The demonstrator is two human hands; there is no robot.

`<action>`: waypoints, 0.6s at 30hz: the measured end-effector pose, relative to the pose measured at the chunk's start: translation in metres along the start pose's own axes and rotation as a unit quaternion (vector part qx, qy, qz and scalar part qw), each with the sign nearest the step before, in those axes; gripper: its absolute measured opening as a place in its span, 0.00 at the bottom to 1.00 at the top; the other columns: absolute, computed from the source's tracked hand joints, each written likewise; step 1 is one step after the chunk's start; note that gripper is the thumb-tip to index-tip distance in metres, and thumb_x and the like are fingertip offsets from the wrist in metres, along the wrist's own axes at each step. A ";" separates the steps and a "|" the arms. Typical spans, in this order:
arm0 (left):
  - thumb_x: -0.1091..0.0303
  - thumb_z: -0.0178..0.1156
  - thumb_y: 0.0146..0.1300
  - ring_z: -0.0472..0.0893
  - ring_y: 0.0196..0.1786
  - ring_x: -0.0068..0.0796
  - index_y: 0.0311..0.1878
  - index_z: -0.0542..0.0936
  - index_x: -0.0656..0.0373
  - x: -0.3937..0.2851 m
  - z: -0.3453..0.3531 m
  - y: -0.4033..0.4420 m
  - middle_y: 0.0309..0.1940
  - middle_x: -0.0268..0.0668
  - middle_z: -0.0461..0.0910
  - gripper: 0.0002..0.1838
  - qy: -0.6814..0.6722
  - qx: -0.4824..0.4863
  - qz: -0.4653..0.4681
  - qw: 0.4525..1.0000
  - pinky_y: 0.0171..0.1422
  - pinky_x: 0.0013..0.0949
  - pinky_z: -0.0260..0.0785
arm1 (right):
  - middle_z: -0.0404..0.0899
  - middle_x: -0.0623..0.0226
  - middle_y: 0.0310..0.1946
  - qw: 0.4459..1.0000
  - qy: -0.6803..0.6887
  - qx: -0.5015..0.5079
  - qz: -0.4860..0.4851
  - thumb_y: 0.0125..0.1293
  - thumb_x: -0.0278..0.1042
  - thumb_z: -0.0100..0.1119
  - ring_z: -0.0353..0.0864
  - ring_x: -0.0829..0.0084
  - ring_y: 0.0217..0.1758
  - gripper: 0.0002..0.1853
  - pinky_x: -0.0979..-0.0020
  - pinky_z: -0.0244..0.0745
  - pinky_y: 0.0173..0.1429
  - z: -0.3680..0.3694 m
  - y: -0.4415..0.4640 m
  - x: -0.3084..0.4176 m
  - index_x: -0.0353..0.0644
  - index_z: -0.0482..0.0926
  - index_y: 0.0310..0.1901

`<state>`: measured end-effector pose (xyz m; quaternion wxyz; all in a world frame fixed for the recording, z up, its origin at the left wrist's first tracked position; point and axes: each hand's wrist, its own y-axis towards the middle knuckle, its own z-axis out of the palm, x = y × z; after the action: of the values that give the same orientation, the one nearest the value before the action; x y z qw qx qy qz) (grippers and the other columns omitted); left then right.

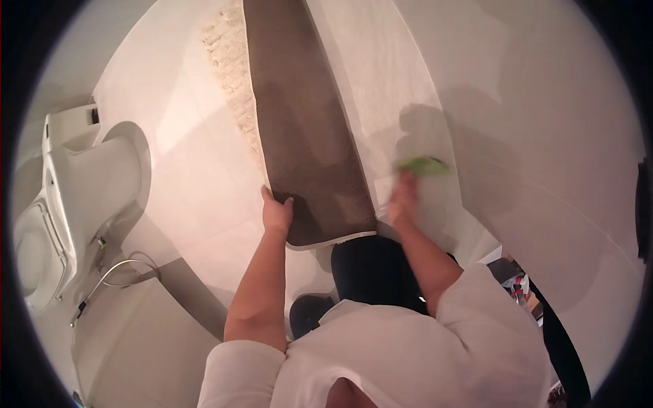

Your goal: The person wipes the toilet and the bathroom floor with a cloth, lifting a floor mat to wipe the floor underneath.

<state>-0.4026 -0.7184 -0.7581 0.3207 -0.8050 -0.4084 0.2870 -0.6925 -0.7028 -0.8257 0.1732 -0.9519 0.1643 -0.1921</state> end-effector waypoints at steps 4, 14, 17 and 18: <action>0.63 0.61 0.53 0.70 0.57 0.50 0.65 0.50 0.62 -0.027 -0.002 -0.058 0.54 0.57 0.67 0.40 -0.070 -0.017 0.201 0.977 0.60 0.40 0.62 | 0.72 0.60 0.51 0.933 0.063 0.076 -0.346 0.51 0.19 0.42 0.65 0.57 0.58 0.22 0.64 0.59 0.61 -0.022 0.042 0.046 0.41 0.74 0.48; 0.58 0.59 0.54 0.70 0.56 0.45 0.62 0.62 0.49 -0.180 0.021 -0.217 0.54 0.45 0.70 0.31 0.054 0.301 0.520 0.798 0.59 0.41 0.62 | 0.76 0.50 0.43 0.865 -0.148 0.479 0.010 0.59 0.39 0.47 0.76 0.54 0.47 0.16 0.60 0.69 0.49 -0.103 -0.039 -0.222 0.37 0.77 0.42; 0.58 0.58 0.55 0.68 0.57 0.44 0.61 0.65 0.49 -0.148 -0.025 -0.220 0.54 0.42 0.70 0.29 0.044 0.290 0.510 0.809 0.59 0.40 0.62 | 0.79 0.55 0.40 0.783 -0.262 0.561 -0.054 0.56 0.36 0.50 0.77 0.61 0.45 0.13 0.64 0.69 0.51 -0.099 -0.062 -0.266 0.43 0.81 0.39; 0.57 0.58 0.55 0.68 0.57 0.44 0.60 0.66 0.49 -0.120 -0.049 -0.212 0.54 0.42 0.71 0.28 0.002 0.252 0.495 0.832 0.60 0.40 0.62 | 0.79 0.56 0.39 0.773 -0.272 0.560 -0.119 0.55 0.35 0.50 0.77 0.60 0.44 0.13 0.63 0.69 0.51 -0.103 -0.047 -0.251 0.43 0.81 0.39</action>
<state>-0.5282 -0.7354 -0.5440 0.3285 -0.7915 0.1318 0.4983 -0.9435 -0.5930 -0.7956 0.6890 -0.7109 -0.1412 -0.0020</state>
